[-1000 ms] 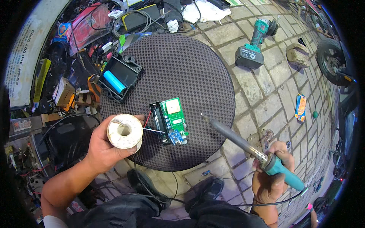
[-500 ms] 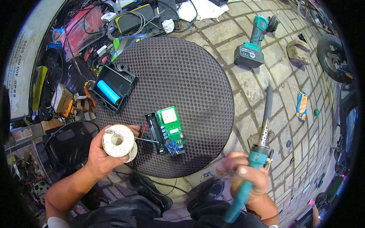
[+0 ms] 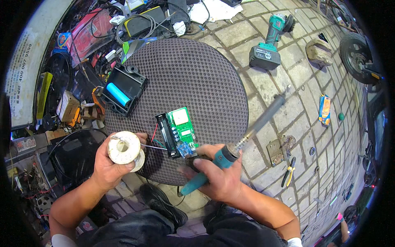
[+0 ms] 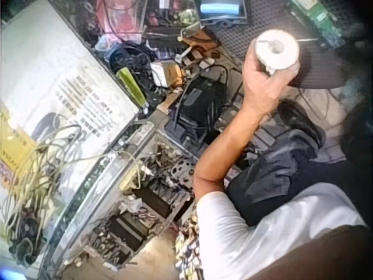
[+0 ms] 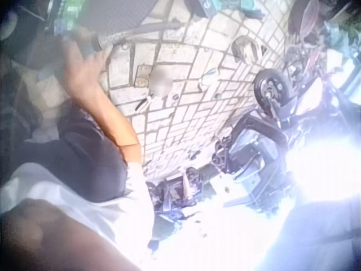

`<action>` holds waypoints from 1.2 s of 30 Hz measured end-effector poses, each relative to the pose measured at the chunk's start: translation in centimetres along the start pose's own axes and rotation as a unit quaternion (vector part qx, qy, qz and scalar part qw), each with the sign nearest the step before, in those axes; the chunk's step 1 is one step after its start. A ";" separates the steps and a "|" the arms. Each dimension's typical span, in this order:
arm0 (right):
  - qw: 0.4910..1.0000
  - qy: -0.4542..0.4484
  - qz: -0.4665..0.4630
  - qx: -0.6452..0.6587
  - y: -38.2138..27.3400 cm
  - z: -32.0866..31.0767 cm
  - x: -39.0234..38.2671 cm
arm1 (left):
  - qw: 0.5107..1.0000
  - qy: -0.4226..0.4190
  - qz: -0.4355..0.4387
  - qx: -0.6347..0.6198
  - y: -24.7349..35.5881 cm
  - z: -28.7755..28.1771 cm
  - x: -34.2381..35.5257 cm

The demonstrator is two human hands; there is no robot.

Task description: The person solders wires and a small blue circuit board onto a green PCB using a soldering iron and solder wire. The person holds the PCB steady, applies solder to connection points, and briefly inspects the work.

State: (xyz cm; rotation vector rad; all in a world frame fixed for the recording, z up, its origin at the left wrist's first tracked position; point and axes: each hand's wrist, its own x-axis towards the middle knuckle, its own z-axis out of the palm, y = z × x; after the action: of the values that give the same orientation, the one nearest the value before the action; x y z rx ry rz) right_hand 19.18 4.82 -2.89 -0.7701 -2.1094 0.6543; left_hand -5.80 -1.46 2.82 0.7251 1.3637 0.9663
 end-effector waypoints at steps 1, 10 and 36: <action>1.000 0.007 -0.002 -0.028 -0.2 0.2 0.0 | 1.000 0.002 0.000 -0.005 -0.1 0.0 -0.2; 0.997 0.014 0.008 -0.072 -0.7 1.0 0.7 | 0.999 0.010 0.034 -0.003 -0.5 -0.3 -1.7; 0.994 -0.054 -0.051 0.082 -0.8 -9.2 -1.3 | 0.997 0.045 0.008 0.062 -2.6 0.6 -1.7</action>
State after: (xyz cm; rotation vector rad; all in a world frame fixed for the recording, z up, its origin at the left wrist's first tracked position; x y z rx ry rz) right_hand 27.03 5.13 2.15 -0.5436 -2.1449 0.8170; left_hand -4.75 -4.11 1.37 0.7953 1.5100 0.9431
